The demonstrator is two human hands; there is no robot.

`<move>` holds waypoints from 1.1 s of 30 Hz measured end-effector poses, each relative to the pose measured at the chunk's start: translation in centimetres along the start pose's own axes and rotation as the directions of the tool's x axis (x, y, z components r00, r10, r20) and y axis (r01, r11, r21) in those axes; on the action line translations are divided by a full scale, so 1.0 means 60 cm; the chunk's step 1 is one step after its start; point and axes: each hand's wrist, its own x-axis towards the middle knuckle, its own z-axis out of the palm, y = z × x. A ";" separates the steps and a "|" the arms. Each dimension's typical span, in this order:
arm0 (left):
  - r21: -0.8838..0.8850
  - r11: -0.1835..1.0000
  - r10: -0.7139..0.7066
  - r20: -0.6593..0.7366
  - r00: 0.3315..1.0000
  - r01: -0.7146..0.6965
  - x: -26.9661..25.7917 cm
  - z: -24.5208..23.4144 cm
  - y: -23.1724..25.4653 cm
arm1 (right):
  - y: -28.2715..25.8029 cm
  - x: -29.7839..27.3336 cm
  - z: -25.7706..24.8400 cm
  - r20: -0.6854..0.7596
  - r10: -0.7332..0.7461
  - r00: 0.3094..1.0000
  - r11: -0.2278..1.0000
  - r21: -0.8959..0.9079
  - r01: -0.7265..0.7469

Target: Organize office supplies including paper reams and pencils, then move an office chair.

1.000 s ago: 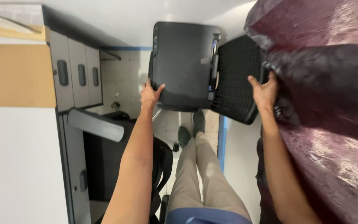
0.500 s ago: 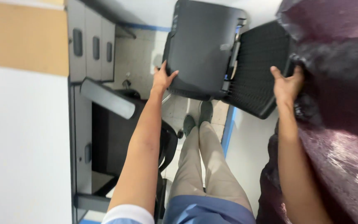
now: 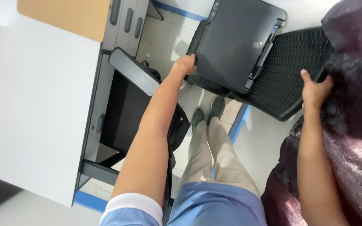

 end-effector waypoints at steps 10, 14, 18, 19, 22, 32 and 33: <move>0.197 0.965 -0.199 0.135 0.971 0.170 -0.143 -0.022 0.038 | 0.018 0.000 0.000 -0.024 0.035 0.999 0.982 -0.185 -0.038; 0.548 0.821 -0.300 0.169 0.939 0.164 -0.215 0.054 -0.015 | 0.063 0.025 0.014 -0.021 -0.018 1.000 0.950 -0.312 0.011; 0.589 0.801 -0.377 0.352 0.857 0.110 -0.318 -0.029 0.035 | 0.047 0.017 0.006 -0.059 -0.063 0.996 0.962 -0.271 0.044; 0.574 0.816 -0.319 0.345 0.883 0.070 -0.318 -0.010 0.024 | 0.038 0.012 0.005 -0.046 0.008 0.999 0.965 -0.263 -0.020; 0.570 0.821 -0.284 0.335 0.899 0.047 -0.365 -0.046 0.053 | 0.038 0.010 0.010 -0.058 -0.029 0.998 0.966 -0.258 0.013; 0.638 0.770 -0.287 0.343 0.894 0.002 -0.418 0.032 0.139 | 0.024 0.009 0.008 -0.057 -0.040 0.998 0.976 -0.216 0.027; 0.625 0.780 -0.284 0.353 0.891 0.002 -0.428 0.035 0.151 | 0.013 0.005 0.004 -0.054 -0.026 0.998 0.980 -0.201 0.015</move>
